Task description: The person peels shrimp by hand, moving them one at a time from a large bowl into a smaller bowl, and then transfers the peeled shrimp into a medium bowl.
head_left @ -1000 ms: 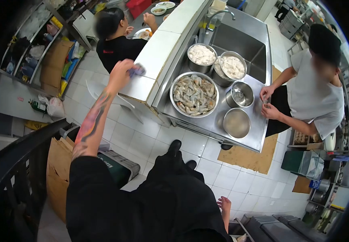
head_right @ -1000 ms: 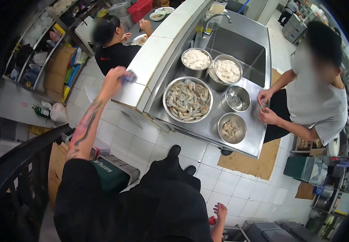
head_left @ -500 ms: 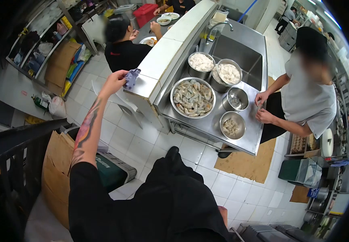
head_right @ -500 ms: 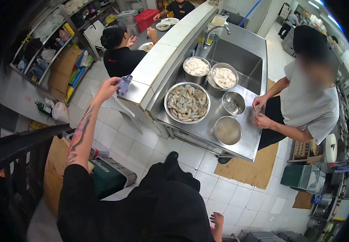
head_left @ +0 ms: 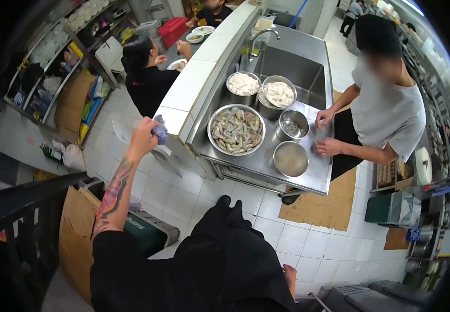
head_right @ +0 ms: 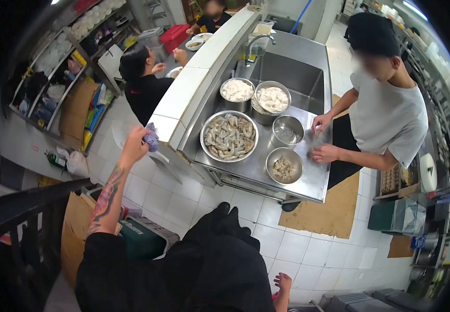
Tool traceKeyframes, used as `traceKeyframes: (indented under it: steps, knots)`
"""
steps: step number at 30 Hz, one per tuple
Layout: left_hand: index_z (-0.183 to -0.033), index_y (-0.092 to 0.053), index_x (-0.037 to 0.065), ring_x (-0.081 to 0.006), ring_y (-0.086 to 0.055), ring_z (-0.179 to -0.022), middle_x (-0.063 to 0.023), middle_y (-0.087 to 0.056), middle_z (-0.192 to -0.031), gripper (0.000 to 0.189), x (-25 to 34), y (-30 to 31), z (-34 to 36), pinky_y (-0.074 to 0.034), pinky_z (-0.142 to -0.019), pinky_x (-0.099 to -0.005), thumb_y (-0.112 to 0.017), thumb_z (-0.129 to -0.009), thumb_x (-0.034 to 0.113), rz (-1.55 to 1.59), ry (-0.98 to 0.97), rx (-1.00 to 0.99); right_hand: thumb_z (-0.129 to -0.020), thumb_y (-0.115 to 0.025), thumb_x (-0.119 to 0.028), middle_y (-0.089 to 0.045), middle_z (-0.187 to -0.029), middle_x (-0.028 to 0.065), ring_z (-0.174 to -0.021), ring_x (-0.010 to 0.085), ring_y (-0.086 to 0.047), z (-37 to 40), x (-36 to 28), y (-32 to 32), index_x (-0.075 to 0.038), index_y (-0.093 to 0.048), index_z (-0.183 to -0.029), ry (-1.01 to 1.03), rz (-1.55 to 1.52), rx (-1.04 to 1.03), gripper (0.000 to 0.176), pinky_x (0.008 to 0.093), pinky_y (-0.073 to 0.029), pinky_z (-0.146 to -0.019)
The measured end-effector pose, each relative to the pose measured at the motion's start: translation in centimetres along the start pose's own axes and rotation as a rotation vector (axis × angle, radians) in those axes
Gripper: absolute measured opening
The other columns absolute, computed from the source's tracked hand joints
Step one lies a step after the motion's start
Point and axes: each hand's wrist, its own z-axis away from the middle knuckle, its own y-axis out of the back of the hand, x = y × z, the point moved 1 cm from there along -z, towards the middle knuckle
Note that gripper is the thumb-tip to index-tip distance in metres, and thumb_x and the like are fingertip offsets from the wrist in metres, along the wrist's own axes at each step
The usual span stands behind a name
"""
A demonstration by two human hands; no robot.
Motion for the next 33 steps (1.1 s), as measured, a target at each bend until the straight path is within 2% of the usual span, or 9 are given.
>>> traceKeyframes:
  steps: [10,12,18,22,24,27,29,31,33]
  knots:
    - [-0.1,-0.072,0.001,-0.0271,-0.065,-0.076,-0.0133,-0.061,-0.088,0.024,6.0,-8.5,-11.0,-0.054,-0.07,-0.0378,-0.066,-0.076,0.002,0.141,-0.262,-0.078,-0.098,-0.06,-0.022,-0.074,-0.093,0.0118,-0.074,0.0246,-0.074,5.0,-3.6,-4.7,-0.004,-0.069,-0.117,-0.049,0.015,0.035,0.028,0.0387,-0.057,-0.058]
    - [-0.096,-0.071,0.004,-0.035,-0.065,-0.081,-0.0148,-0.061,-0.087,0.019,5.7,-10.0,-16.1,-0.054,-0.074,-0.0428,-0.066,-0.077,0.007,0.163,-0.273,-0.105,-0.098,-0.061,-0.022,-0.075,-0.094,0.0124,-0.073,0.0245,-0.074,3.6,-4.4,-4.8,-0.004,-0.068,-0.116,-0.069,0.11,0.083,0.027,0.038,-0.057,-0.056]
    - [-0.097,-0.072,0.003,-0.0344,-0.064,-0.078,-0.0158,-0.062,-0.087,0.02,2.9,-9.5,-36.5,-0.053,-0.071,-0.0423,-0.065,-0.08,0.008,0.281,-0.446,0.391,-0.101,-0.06,-0.023,-0.075,-0.096,0.0133,-0.072,0.0236,-0.073,2.1,-8.8,-8.9,-0.002,-0.067,-0.119,-0.109,-0.181,0.224,0.029,0.0342,-0.056,-0.057]
    - [-0.103,-0.072,0.006,-0.0346,-0.066,-0.084,-0.0161,-0.065,-0.094,0.022,0.2,-12.4,-44.9,-0.054,-0.075,-0.0433,-0.065,-0.082,0.011,0.225,-0.299,0.474,-0.102,-0.06,-0.023,-0.075,-0.097,0.0127,-0.072,0.0217,-0.073,1.9,-11.1,-12.4,-0.001,-0.067,-0.122,-0.025,-0.178,0.209,0.031,0.0322,-0.054,-0.057]
    - [-0.113,-0.069,0.007,-0.0396,-0.065,-0.1,-0.0213,-0.063,-0.107,0.031,-2.8,-16.4,-46.8,-0.055,-0.087,-0.0475,-0.065,-0.084,0.014,-0.013,-0.288,0.106,-0.101,-0.06,-0.024,-0.075,-0.098,0.0125,-0.073,0.0221,-0.073,2.8,-12.5,-14.0,0.0,-0.07,-0.118,0.033,-0.003,0.187,0.031,0.0313,-0.054,-0.058]
    - [-0.133,-0.06,0.006,-0.0434,-0.059,-0.118,-0.0252,-0.059,-0.128,0.051,-1.4,-19.6,-44.6,-0.052,-0.098,-0.0489,-0.066,-0.083,0.014,-0.083,-0.364,0.063,-0.1,-0.063,-0.028,-0.077,-0.094,0.01,-0.077,0.0192,-0.073,4.1,-16.3,-14.5,-0.001,-0.072,-0.114,0.308,0.491,0.295,0.031,0.0322,-0.055,-0.067]
    - [-0.139,-0.057,0.008,-0.0412,-0.056,-0.125,-0.0246,-0.056,-0.14,0.056,3.0,-19.5,-41.1,-0.048,-0.105,-0.0461,-0.068,-0.085,0.016,0.095,-0.564,0.191,-0.101,-0.062,-0.02,-0.076,-0.095,0.0125,-0.077,0.0182,-0.072,5.6,-21.7,-15.6,0.002,-0.072,-0.115,0.342,0.276,0.349,0.028,0.0292,-0.057,-0.072]
    - [-0.138,-0.058,0.007,-0.0377,-0.059,-0.123,-0.0211,-0.061,-0.136,0.052,8.6,-18.6,-36.8,-0.047,-0.106,-0.0447,-0.069,-0.089,0.02,0.394,-0.655,-0.085,-0.103,-0.06,-0.017,-0.075,-0.101,0.0119,-0.086,0.0158,-0.071,9.2,-32.0,-17.8,0.002,-0.07,-0.117,0.425,0.216,0.359,0.026,0.0294,-0.058,-0.075]
    - [-0.136,-0.063,0.01,-0.0263,-0.067,-0.111,-0.0135,-0.066,-0.131,0.045,13.5,-17.6,-31.9,-0.055,-0.094,-0.0388,-0.071,-0.092,0.019,0.653,-0.597,-0.435,-0.099,-0.065,-0.017,-0.073,-0.089,0.0141,-0.071,0.0138,-0.068,10.5,-40.2,-21.4,0.003,-0.072,-0.111,0.613,-0.067,0.335,0.024,0.0284,-0.055,-0.067]
